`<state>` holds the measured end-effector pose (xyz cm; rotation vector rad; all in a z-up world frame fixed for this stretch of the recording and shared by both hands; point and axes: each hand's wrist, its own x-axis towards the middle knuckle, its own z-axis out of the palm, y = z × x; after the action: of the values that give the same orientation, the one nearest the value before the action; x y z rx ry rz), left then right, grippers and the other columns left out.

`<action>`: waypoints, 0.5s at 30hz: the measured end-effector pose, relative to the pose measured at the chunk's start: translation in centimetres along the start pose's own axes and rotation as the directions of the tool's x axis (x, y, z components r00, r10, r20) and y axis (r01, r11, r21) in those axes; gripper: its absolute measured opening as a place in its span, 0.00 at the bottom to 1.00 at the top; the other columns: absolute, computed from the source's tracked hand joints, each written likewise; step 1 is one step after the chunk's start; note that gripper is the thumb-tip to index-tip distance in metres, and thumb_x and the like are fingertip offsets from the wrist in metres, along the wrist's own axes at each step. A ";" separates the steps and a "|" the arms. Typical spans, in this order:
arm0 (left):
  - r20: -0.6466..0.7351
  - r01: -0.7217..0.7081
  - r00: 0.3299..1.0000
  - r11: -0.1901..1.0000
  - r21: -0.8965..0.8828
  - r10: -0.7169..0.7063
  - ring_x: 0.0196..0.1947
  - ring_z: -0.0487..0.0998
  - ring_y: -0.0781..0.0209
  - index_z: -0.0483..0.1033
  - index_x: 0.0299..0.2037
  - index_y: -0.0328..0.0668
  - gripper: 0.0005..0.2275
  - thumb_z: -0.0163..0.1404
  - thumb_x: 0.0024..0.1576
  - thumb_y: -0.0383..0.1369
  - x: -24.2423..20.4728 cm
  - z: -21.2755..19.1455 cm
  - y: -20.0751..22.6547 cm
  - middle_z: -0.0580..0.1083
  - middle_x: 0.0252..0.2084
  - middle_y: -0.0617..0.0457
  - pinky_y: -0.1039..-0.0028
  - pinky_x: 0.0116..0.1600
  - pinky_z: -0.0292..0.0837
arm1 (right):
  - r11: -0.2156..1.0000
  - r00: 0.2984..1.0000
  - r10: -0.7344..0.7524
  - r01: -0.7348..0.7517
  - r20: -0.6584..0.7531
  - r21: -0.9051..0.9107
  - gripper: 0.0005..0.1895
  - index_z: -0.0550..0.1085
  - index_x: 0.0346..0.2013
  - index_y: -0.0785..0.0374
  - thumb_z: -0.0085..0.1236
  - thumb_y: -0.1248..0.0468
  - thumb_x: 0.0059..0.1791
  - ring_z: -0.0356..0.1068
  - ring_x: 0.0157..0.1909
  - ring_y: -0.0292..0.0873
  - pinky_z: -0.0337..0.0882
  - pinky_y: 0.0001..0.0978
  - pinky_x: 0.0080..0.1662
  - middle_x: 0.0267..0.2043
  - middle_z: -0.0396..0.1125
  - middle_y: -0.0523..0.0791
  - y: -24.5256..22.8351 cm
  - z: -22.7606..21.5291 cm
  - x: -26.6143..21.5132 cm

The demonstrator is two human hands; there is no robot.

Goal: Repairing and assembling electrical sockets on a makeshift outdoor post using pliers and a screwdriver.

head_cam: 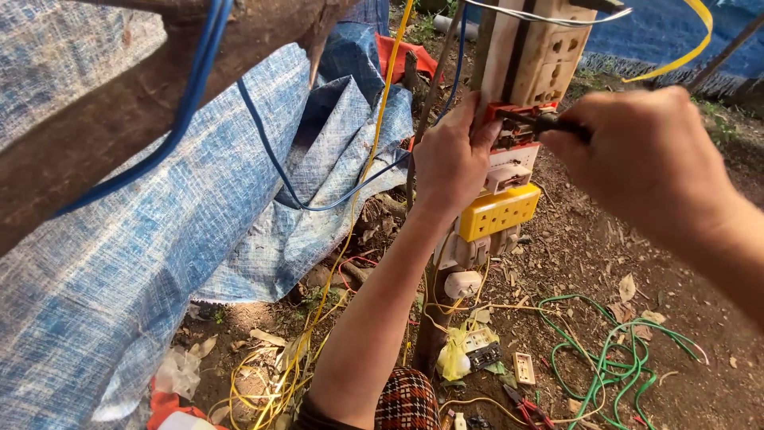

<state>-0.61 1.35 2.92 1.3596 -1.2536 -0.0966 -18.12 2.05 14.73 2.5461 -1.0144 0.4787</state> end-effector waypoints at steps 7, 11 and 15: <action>0.014 0.006 1.000 0.999 -0.039 -0.006 0.20 0.78 0.67 0.74 0.51 0.45 0.10 0.51 0.61 0.33 -0.3 -0.4 0.7 0.82 0.33 0.55 0.80 0.25 0.78 | 0.438 0.807 -0.554 0.077 -0.202 -0.896 0.12 0.73 0.59 0.39 0.48 0.43 0.67 0.59 0.29 0.28 0.61 0.18 0.24 0.37 0.60 0.33 0.4 1.4 -1.8; -0.020 0.022 1.000 1.000 0.007 -0.022 0.22 0.79 0.66 0.73 0.53 0.43 0.12 0.50 0.61 0.33 -0.2 0.0 0.7 0.81 0.35 0.54 0.79 0.26 0.80 | 0.883 0.988 -0.126 0.073 -0.085 -0.464 0.09 0.76 0.46 0.55 0.55 0.54 0.61 0.69 0.23 0.44 0.70 0.39 0.24 0.26 0.68 0.44 -0.9 0.4 -1.0; -0.043 0.009 0.999 1.000 0.018 -0.008 0.21 0.80 0.67 0.73 0.52 0.44 0.11 0.51 0.61 0.32 -0.1 0.2 0.6 0.82 0.34 0.54 0.81 0.24 0.79 | 0.922 0.911 0.312 -0.359 0.269 0.148 0.15 0.82 0.52 0.53 0.60 0.54 0.54 0.72 0.28 0.54 0.70 0.50 0.35 0.35 0.77 0.53 -2.4 -3.0 1.1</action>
<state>-1.16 1.47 3.23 1.3762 -1.2156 -0.0618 -16.20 4.35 17.39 2.6536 -1.5861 0.3785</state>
